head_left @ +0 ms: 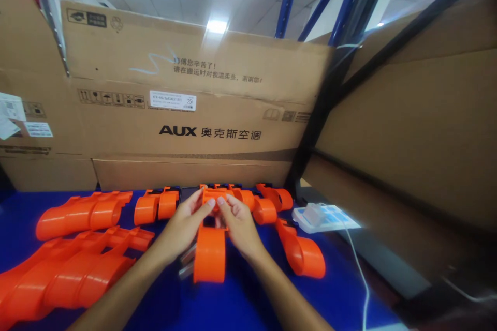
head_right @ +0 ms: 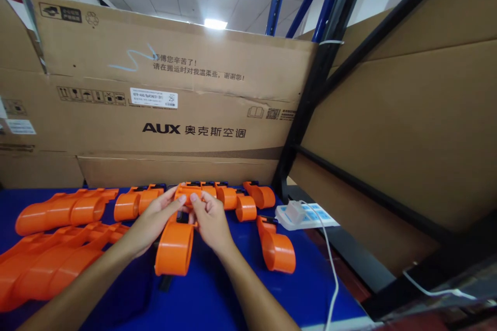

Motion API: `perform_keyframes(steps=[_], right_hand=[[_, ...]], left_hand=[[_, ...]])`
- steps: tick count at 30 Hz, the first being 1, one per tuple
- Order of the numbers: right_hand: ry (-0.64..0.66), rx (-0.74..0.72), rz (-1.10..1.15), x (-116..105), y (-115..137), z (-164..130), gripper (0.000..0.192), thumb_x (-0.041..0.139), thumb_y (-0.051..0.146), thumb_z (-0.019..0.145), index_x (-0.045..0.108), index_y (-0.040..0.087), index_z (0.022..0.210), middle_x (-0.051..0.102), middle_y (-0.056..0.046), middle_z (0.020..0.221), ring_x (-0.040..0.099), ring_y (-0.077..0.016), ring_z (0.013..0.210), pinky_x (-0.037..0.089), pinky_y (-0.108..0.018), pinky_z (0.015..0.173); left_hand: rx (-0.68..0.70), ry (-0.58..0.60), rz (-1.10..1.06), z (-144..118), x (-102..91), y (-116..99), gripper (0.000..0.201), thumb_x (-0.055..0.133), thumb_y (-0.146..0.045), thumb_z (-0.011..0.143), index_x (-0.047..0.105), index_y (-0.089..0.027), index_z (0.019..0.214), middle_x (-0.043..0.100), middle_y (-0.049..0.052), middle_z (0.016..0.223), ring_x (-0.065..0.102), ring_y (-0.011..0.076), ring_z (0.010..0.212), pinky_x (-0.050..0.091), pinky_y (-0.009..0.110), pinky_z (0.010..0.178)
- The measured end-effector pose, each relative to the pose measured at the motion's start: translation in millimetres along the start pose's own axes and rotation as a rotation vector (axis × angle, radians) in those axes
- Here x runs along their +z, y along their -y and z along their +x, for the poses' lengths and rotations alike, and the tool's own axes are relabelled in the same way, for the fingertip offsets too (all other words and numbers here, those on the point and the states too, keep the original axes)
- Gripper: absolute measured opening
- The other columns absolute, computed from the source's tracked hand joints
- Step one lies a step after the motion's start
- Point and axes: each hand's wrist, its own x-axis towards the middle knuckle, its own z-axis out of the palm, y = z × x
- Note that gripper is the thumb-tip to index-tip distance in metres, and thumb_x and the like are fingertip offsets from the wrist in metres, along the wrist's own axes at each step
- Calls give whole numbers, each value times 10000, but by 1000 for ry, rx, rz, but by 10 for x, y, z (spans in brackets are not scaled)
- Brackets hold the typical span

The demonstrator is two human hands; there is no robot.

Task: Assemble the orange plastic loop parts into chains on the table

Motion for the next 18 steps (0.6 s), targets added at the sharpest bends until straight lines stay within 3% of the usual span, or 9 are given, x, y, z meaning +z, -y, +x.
perform_keyframes(steps=[2, 5, 8, 11, 13, 18], right_hand=[[-4, -57, -96, 1, -13, -18, 389, 513, 567, 940, 576, 194, 854, 514, 53, 525, 446, -114, 461, 338, -239, 468], [61, -173, -365, -49, 17, -47, 395, 404, 480, 1012, 606, 195, 826, 577, 8, 629, 526, -147, 597, 418, -275, 608], [263, -307, -716, -92, 44, -68, 246, 493, 357, 992, 671, 206, 914, 636, -47, 859, 561, -198, 836, 426, -322, 779], [488, -389, -973, -77, -13, -81, 141, 615, 292, 925, 699, 216, 1010, 591, -71, 982, 504, -224, 947, 399, -351, 846], [562, -415, -1071, -44, -85, -87, 151, 632, 289, 917, 707, 215, 1026, 556, -77, 1011, 469, -229, 968, 385, -359, 855], [595, -433, -1151, 33, -208, -106, 139, 637, 264, 909, 708, 199, 1008, 521, -90, 1062, 429, -242, 984, 358, -375, 871]], left_hand=[[-7, -13, -16, 39, -43, 12, 425, 703, -396, 834, 675, -184, 1201, 727, 113, 1127, 711, 194, 801, 551, 302, 777], [-16, -162, -47, 10, -170, -39, 498, 764, -394, 773, 659, -180, 1211, 749, 88, 993, 672, 133, 601, 538, 244, 623], [-22, -294, -124, -48, -289, -115, 664, 793, -434, 726, 596, -177, 1305, 740, 54, 779, 663, 152, 546, 520, 229, 523], [-38, -343, -160, -78, -360, -143, 764, 790, -488, 705, 552, -170, 1358, 711, 39, 642, 648, 168, 492, 499, 223, 461], [-46, -352, -165, -83, -378, -132, 780, 791, -498, 696, 551, -166, 1359, 708, 40, 621, 628, 158, 456, 485, 216, 439], [-50, -370, -171, -83, -350, -112, 803, 814, -492, 661, 560, -164, 1348, 709, 28, 620, 611, 140, 436, 481, 206, 432]])
